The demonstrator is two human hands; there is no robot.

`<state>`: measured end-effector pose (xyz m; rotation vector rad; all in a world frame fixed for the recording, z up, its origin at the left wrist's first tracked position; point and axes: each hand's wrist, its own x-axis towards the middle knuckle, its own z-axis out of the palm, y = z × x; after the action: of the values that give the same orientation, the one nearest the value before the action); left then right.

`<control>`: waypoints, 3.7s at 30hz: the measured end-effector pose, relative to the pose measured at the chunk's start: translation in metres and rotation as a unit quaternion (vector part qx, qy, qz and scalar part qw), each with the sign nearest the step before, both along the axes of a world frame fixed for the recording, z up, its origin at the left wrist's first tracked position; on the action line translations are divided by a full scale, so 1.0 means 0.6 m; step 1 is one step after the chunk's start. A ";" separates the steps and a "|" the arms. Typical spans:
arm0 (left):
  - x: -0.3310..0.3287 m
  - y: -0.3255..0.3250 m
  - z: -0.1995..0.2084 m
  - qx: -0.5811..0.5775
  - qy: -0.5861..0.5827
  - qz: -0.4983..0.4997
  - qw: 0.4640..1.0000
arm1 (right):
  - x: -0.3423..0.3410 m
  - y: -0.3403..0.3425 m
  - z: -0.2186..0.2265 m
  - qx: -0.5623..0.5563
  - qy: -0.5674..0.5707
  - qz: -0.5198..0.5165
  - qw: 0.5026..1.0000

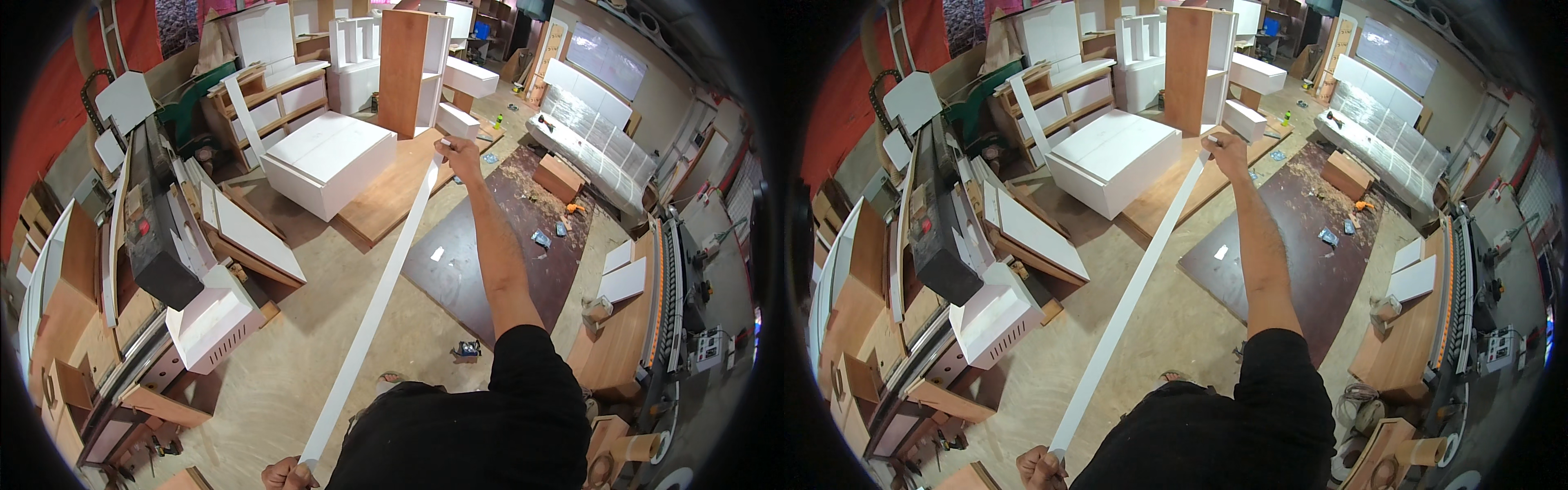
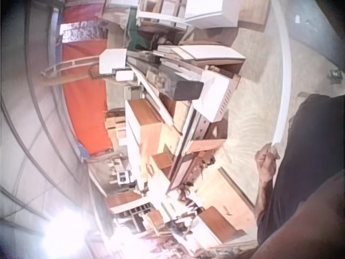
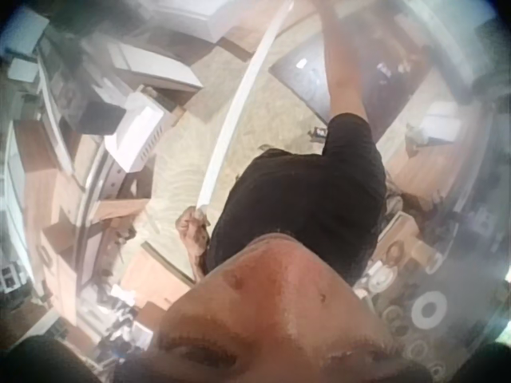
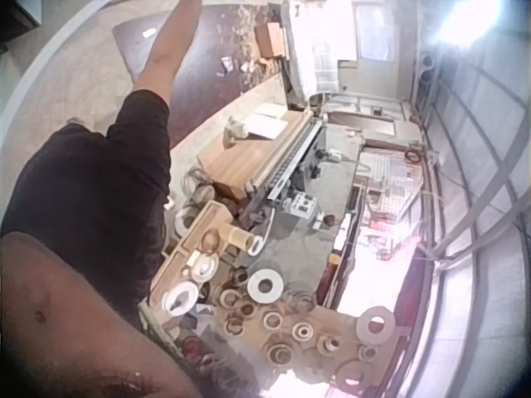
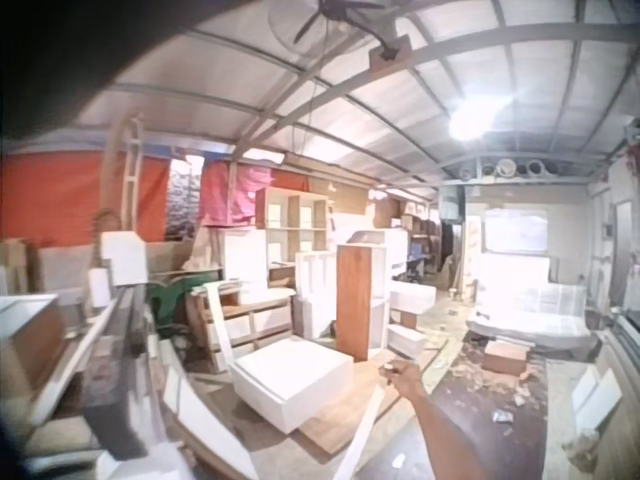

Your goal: The person applies white edge banding to the edges of white cabinet doors. They measure and cut the banding with shears, then press it onto the door edges. The person handles multiple doors and pieces of banding in a workshop setting.

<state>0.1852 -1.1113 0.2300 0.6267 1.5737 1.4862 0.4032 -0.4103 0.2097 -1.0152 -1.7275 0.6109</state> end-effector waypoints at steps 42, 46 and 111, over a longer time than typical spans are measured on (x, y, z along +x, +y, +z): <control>0.039 0.443 -0.230 0.175 0.259 -0.071 0.947 | -0.085 -0.540 -0.123 -0.057 -0.007 0.318 0.947; 0.076 0.548 -0.225 0.086 0.205 -0.157 0.962 | -0.022 -0.471 -0.137 -0.029 -0.007 0.233 0.972; 0.159 -0.390 -0.179 0.137 -0.086 0.824 0.543 | -0.876 -1.638 -0.356 -0.253 -0.255 0.869 0.340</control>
<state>0.2803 -1.3452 0.1225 -1.4005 1.6068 2.9293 -0.1226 -1.3930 -0.0039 1.1703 -2.7318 2.4169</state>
